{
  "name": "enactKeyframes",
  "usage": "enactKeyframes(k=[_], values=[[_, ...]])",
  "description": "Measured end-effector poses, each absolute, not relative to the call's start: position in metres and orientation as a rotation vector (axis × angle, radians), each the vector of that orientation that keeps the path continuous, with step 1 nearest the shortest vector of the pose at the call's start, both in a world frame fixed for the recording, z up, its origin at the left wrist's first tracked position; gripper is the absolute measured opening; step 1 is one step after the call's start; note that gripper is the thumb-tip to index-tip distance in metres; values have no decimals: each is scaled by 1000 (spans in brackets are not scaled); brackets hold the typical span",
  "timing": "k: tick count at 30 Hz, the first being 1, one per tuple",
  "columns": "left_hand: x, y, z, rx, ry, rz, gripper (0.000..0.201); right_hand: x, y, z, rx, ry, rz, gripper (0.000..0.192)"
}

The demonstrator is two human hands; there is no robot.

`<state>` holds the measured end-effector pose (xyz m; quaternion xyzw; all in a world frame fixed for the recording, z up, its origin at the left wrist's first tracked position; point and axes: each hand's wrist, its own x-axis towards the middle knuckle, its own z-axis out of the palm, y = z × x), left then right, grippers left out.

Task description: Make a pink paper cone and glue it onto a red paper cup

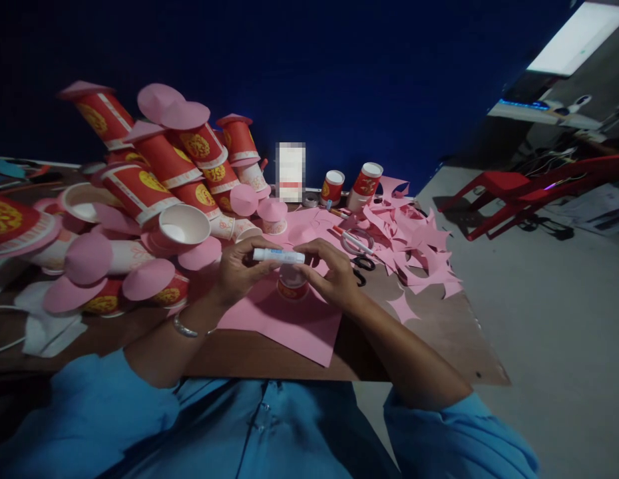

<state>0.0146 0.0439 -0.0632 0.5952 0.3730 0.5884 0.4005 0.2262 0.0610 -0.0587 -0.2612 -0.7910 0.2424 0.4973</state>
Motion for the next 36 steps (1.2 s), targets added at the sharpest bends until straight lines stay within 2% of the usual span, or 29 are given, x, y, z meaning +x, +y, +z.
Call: enactKeyframes(k=[6, 9, 12, 14, 18, 21, 25, 36], values=[[15, 47, -63, 1546, 925, 1514, 35, 226, 66, -62, -655, -1932, 570, 28], [16, 50, -68, 1560, 912, 1550, 44, 224, 67, -69, -698, -1892, 635, 35], [21, 54, -78, 1500, 862, 1490, 63, 218, 65, -80, -783, -1764, 768, 41], [25, 57, -86, 1443, 849, 1516, 66, 212, 64, -85, -813, -1634, 833, 41], [25, 59, -97, 1429, 703, 1586, 61, 203, 64, -85, -883, -1565, 862, 39], [16, 61, -103, 1367, 794, 1592, 55, 203, 70, -86, -884, -1511, 915, 42], [6, 66, -106, 1290, 875, 1547, 60, 210, 79, -95, -930, -1425, 1043, 41], [7, 71, -113, 1267, 1034, 1463, 30, 216, 81, -114, -946, -1289, 1336, 37]])
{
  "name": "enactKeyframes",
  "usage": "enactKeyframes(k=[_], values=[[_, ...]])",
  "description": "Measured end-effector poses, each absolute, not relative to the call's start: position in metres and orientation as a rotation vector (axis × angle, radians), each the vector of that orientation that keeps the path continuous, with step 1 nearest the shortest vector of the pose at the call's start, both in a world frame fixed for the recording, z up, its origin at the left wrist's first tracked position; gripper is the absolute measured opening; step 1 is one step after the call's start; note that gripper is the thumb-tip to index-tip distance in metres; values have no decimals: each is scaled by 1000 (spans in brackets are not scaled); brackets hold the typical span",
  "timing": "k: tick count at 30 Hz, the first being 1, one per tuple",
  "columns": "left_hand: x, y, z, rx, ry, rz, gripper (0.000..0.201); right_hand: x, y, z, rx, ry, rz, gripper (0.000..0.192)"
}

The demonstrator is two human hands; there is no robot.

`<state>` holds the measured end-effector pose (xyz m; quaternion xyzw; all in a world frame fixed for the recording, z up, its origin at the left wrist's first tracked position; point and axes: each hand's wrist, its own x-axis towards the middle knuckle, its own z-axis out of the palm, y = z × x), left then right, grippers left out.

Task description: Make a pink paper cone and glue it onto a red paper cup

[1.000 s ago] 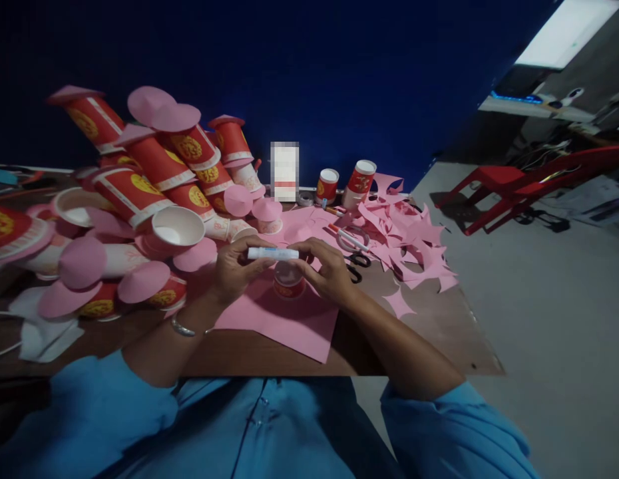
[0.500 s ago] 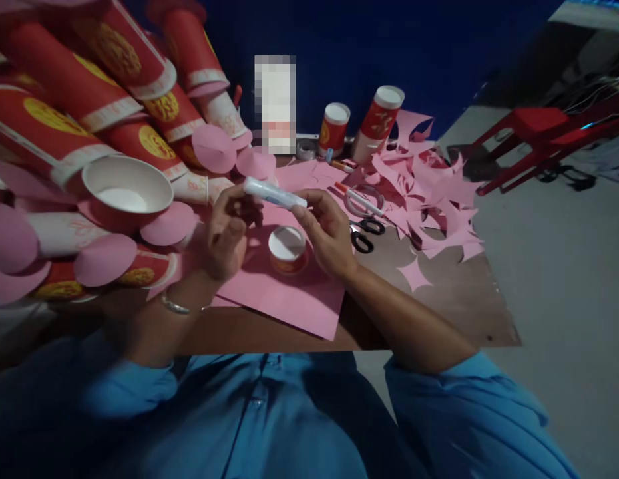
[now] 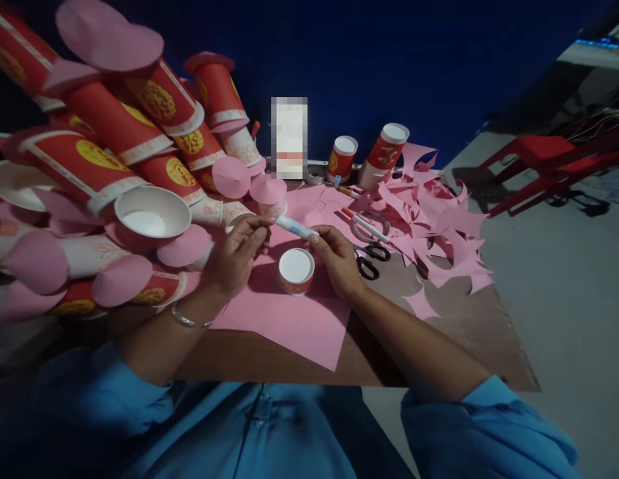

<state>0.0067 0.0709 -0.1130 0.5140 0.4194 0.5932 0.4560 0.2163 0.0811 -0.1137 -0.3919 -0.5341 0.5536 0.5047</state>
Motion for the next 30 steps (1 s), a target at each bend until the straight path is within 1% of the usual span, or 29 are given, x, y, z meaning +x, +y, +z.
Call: enactKeyframes(k=[2, 6, 8, 13, 20, 25, 30], values=[[7, 71, -112, 1245, 1035, 1453, 29, 215, 81, -114, -939, -1295, 1340, 38], [10, 69, -106, 1266, 1064, 1424, 38, 215, 81, -113, -946, -1313, 1345, 37], [11, 68, -103, 1303, 1075, 1405, 39, 214, 81, -112, -946, -1340, 1349, 37], [12, 68, -100, 1380, 1119, 1420, 27, 213, 84, -108, -930, -1385, 1360, 39], [9, 70, -102, 1419, 1129, 1470, 26, 215, 85, -107, -973, -1353, 1405, 38], [9, 69, -98, 1451, 1169, 1473, 23, 216, 86, -107, -1021, -1382, 1398, 42], [9, 68, -97, 1468, 1152, 1489, 18, 213, 86, -104, -951, -1359, 1427, 43]])
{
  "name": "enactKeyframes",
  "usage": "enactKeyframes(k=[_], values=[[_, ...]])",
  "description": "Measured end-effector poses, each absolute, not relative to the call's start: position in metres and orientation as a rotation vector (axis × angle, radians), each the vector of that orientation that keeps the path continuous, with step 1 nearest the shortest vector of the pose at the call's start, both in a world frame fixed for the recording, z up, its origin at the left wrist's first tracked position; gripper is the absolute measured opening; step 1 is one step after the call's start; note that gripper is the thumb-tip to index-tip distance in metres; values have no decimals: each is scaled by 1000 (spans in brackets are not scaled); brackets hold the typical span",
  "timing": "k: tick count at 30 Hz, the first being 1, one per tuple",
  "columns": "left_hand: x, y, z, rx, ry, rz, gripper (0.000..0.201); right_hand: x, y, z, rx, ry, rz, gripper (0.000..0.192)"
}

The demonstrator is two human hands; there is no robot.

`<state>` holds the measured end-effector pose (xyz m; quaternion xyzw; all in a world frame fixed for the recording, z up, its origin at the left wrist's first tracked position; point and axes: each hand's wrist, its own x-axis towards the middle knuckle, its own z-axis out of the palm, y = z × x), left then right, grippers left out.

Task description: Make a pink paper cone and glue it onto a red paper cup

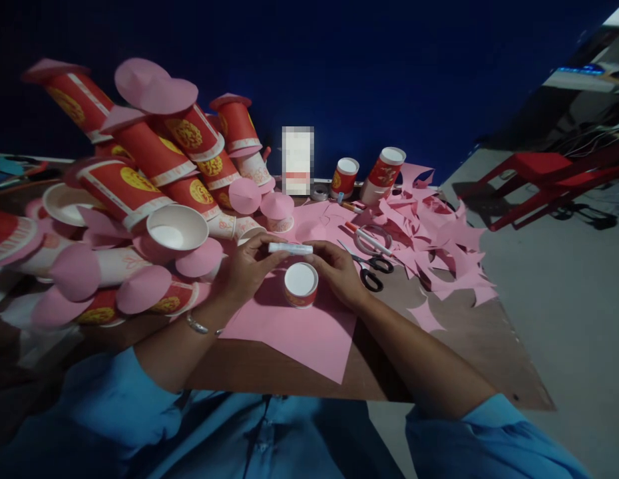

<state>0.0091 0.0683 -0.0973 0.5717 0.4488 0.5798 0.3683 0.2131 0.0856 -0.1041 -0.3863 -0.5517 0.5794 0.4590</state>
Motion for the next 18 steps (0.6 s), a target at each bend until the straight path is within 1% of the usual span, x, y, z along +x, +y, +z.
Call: enactKeyframes(k=[4, 7, 9, 13, 18], values=[[9, 68, -99, 1441, 1131, 1449, 23, 212, 84, -103, -930, -1313, 1421, 39], [9, 67, -101, 1402, 1083, 1419, 32, 213, 84, -102, -913, -1234, 1440, 36], [8, 67, -103, 1363, 1017, 1427, 40, 213, 84, -101, -874, -1131, 1502, 35], [5, 68, -105, 1372, 924, 1463, 45, 214, 86, -98, -797, -910, 1649, 35], [4, 70, -105, 1430, 912, 1451, 59, 218, 88, -91, -767, -829, 1672, 35]])
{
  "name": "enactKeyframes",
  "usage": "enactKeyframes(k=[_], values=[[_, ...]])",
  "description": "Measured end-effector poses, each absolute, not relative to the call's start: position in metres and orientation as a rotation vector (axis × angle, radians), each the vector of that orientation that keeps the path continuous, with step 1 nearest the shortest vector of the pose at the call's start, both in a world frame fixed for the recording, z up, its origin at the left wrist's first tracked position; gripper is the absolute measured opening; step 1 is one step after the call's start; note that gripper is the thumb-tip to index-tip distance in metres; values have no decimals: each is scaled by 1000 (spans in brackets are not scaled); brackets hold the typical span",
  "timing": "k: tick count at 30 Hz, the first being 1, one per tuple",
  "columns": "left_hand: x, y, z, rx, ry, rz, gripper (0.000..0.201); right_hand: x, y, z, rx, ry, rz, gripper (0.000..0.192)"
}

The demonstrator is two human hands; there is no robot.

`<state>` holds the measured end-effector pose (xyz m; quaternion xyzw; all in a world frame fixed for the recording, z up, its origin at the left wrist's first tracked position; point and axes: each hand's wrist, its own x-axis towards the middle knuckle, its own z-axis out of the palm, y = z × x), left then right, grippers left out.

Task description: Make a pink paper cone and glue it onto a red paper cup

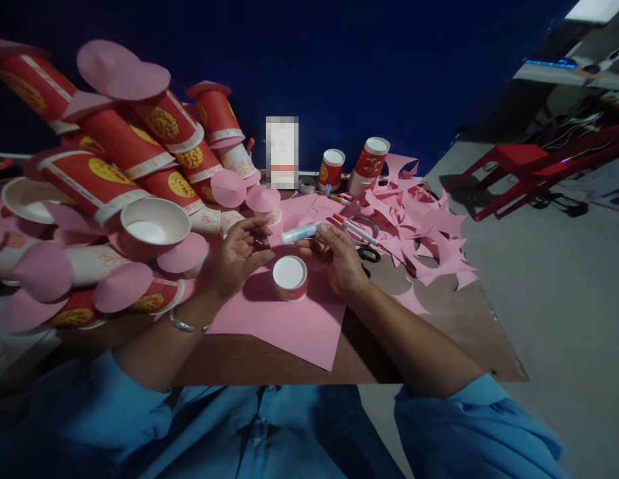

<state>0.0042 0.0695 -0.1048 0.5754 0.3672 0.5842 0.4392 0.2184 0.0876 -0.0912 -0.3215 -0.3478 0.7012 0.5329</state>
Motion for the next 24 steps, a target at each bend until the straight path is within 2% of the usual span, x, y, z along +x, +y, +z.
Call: enactKeyframes(k=[6, 11, 16, 24], values=[[13, 69, -97, 1494, 952, 1495, 52, 215, 86, -83, -730, -856, 1684, 40], [17, 65, -89, 1569, 1113, 1555, 24, 212, 86, -85, -790, -1032, 1586, 36], [18, 61, -80, 1571, 1070, 1606, 20, 215, 91, -87, -840, -1143, 1452, 33], [18, 59, -74, 1655, 1067, 1589, 15, 218, 92, -86, -845, -1205, 1484, 37]])
